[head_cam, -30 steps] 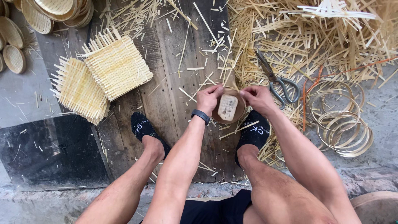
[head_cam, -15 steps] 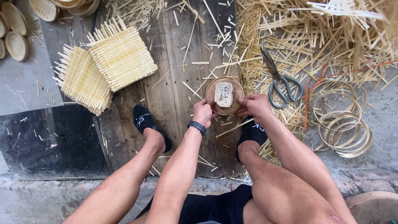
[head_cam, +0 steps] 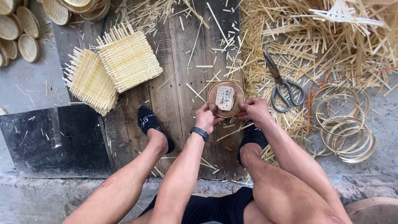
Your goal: The person uses shears to cut bamboo strips and then manually fits a circular bamboo rim around a square woven mat, weaving the components together to assemble a basket.
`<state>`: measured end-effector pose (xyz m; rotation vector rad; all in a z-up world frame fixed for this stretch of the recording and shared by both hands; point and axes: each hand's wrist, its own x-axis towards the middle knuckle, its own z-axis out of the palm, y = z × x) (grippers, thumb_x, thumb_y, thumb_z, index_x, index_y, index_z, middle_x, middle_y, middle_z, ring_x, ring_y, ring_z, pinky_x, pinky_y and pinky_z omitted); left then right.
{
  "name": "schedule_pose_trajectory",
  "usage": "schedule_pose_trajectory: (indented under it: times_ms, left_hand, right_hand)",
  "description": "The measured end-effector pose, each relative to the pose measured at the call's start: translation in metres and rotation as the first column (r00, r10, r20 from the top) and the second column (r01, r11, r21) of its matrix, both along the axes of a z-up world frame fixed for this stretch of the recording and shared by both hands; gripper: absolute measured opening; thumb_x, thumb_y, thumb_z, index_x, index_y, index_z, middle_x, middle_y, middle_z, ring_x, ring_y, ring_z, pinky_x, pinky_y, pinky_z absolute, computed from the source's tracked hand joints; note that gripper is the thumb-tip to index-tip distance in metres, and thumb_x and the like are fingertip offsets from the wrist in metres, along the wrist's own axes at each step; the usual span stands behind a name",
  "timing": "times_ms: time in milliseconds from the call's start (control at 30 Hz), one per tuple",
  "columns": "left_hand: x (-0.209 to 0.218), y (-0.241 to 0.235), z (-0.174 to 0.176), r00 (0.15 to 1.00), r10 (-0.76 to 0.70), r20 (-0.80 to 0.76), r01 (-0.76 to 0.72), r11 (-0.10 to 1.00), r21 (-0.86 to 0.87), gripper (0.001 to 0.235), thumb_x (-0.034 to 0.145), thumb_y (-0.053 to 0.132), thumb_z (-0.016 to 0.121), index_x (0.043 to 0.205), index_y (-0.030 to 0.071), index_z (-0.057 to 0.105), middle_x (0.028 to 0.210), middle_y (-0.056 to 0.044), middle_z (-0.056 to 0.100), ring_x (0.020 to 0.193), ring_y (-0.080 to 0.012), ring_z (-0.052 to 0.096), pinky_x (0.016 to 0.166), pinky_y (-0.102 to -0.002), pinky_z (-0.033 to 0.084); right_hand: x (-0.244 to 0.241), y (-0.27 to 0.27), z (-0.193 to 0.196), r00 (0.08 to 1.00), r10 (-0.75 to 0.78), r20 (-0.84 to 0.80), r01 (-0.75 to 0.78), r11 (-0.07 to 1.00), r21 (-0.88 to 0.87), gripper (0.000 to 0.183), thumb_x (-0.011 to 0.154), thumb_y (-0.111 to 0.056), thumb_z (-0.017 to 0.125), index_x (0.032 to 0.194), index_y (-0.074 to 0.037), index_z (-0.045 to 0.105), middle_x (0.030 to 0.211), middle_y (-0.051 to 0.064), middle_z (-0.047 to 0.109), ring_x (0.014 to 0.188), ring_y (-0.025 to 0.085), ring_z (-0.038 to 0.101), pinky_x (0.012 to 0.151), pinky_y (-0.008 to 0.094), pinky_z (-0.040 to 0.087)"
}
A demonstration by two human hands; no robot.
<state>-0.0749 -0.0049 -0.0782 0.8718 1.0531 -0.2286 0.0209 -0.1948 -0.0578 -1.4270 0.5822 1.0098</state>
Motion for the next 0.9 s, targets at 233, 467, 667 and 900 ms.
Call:
schedule_pose_trajectory:
  times_ms: [233, 467, 667, 900]
  left_hand:
    - [0.018, 0.019, 0.04, 0.987, -0.159, 0.006, 0.157, 0.978, 0.135, 0.03, 0.101, 0.01, 0.054, 0.13, 0.006, 0.063, 0.108, -0.012, 0.073, 0.085, -0.0253, 0.076, 0.063, -0.039, 0.066]
    - [0.038, 0.004, 0.095, 0.755, -0.641, 0.136, 0.198, 0.421, 0.885, 0.044, 0.093, 0.036, 0.076, 0.124, 0.005, 0.072, 0.109, -0.017, 0.078, 0.093, -0.0214, 0.077, 0.081, -0.034, 0.063]
    - [0.057, -0.031, 0.102, 0.816, -0.561, 0.139, 0.205, 0.505, 0.838, 0.052, 0.108, 0.048, 0.049, 0.134, 0.007, 0.067, 0.105, -0.022, 0.076, 0.103, -0.0322, 0.075, 0.084, -0.038, 0.059]
    - [0.059, -0.013, 0.086, 0.79, -0.605, 0.098, 0.298, 0.519, 0.802, 0.054, 0.105, 0.052, 0.048, 0.13, 0.01, 0.07, 0.099, -0.024, 0.076, 0.098, -0.0294, 0.078, 0.078, -0.039, 0.06]
  right_hand:
    - [0.001, 0.0, 0.013, 0.993, 0.104, 0.054, -0.101, 0.994, -0.05, 0.03, 0.097, -0.019, 0.067, 0.1, 0.01, 0.062, 0.086, 0.021, 0.072, 0.07, 0.03, 0.077, 0.06, 0.041, 0.066]
    - [0.003, 0.01, 0.091, 0.987, 0.107, 0.123, -0.117, 0.99, 0.078, 0.067, 0.086, -0.04, 0.071, 0.132, -0.001, 0.043, 0.106, 0.015, 0.067, 0.073, 0.03, 0.075, 0.055, 0.04, 0.066]
    - [-0.007, 0.018, 0.091, 0.994, -0.033, 0.1, 0.012, 0.98, 0.199, 0.052, 0.087, -0.028, 0.069, 0.128, -0.003, 0.048, 0.091, 0.016, 0.065, 0.062, 0.028, 0.067, 0.048, 0.039, 0.059]
    - [-0.019, 0.005, 0.066, 0.991, -0.067, 0.119, 0.029, 0.955, 0.294, 0.051, 0.084, -0.027, 0.066, 0.126, -0.005, 0.047, 0.094, 0.014, 0.068, 0.061, 0.025, 0.067, 0.047, 0.036, 0.057]
